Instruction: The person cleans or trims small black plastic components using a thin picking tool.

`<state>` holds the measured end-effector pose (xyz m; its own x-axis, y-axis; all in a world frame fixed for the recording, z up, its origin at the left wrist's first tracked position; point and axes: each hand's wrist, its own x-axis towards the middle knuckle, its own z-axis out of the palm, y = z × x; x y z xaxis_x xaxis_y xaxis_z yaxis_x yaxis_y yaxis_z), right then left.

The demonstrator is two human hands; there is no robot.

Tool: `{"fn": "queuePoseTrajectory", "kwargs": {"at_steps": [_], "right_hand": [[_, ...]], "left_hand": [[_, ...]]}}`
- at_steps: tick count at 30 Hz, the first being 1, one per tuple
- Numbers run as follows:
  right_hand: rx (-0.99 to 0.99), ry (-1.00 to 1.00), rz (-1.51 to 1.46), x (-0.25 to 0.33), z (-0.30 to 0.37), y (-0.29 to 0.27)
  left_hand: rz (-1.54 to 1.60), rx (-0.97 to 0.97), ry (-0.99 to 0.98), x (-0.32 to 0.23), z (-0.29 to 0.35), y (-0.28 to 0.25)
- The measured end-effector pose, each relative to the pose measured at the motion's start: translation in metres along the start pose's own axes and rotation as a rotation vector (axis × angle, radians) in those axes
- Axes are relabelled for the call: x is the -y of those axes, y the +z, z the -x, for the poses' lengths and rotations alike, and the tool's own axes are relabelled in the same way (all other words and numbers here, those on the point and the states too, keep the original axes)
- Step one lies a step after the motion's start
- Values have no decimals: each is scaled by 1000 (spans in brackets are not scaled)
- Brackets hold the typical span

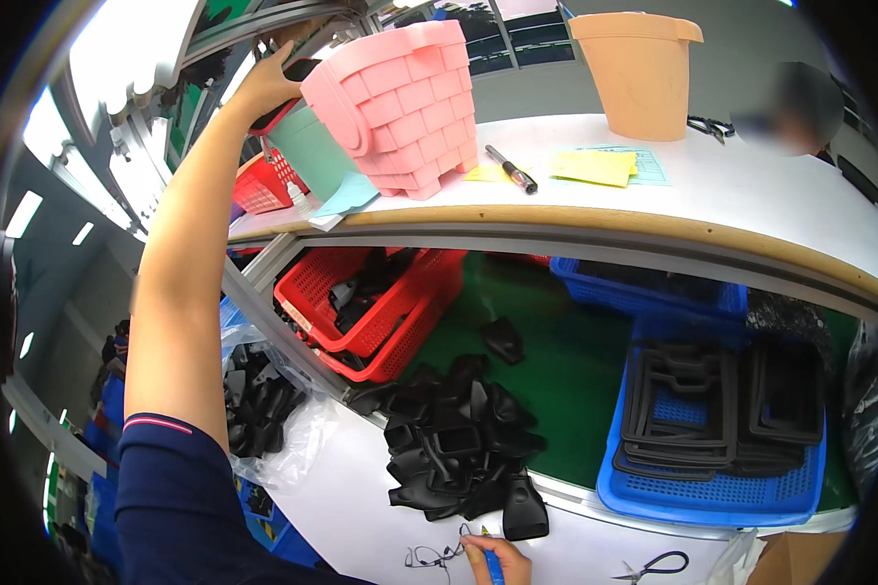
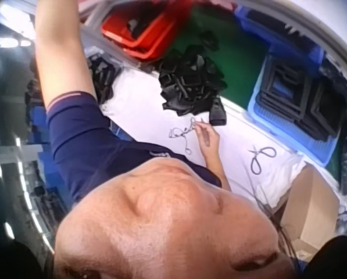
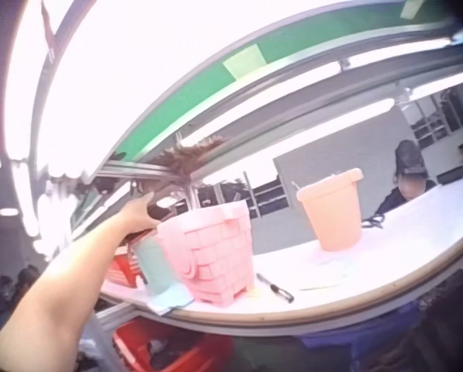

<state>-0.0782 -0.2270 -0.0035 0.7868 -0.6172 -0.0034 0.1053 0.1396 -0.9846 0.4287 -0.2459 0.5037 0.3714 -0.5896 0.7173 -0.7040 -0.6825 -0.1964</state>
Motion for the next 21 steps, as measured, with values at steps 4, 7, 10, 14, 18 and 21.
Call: {"fn": "queuePoseTrajectory", "kwargs": {"at_steps": [4,7,10,14,18,21], "right_hand": [[8,-52,29,2,0,1],[-3,-86,74,-1,0,3],[3,-101,69,1,0,3],[1,-104,112,3,1,3],[9,-76,117,4,1,4],[7,-100,109,5,0,4]], "left_hand": [[-251,-222,-66,-5,14,11],[-309,-230,-29,-10,27,11],[-260,-322,103,-8,34,12],[-241,-320,124,-11,35,10],[-276,-295,127,-15,38,7],[-248,-284,110,-15,38,7]]}}
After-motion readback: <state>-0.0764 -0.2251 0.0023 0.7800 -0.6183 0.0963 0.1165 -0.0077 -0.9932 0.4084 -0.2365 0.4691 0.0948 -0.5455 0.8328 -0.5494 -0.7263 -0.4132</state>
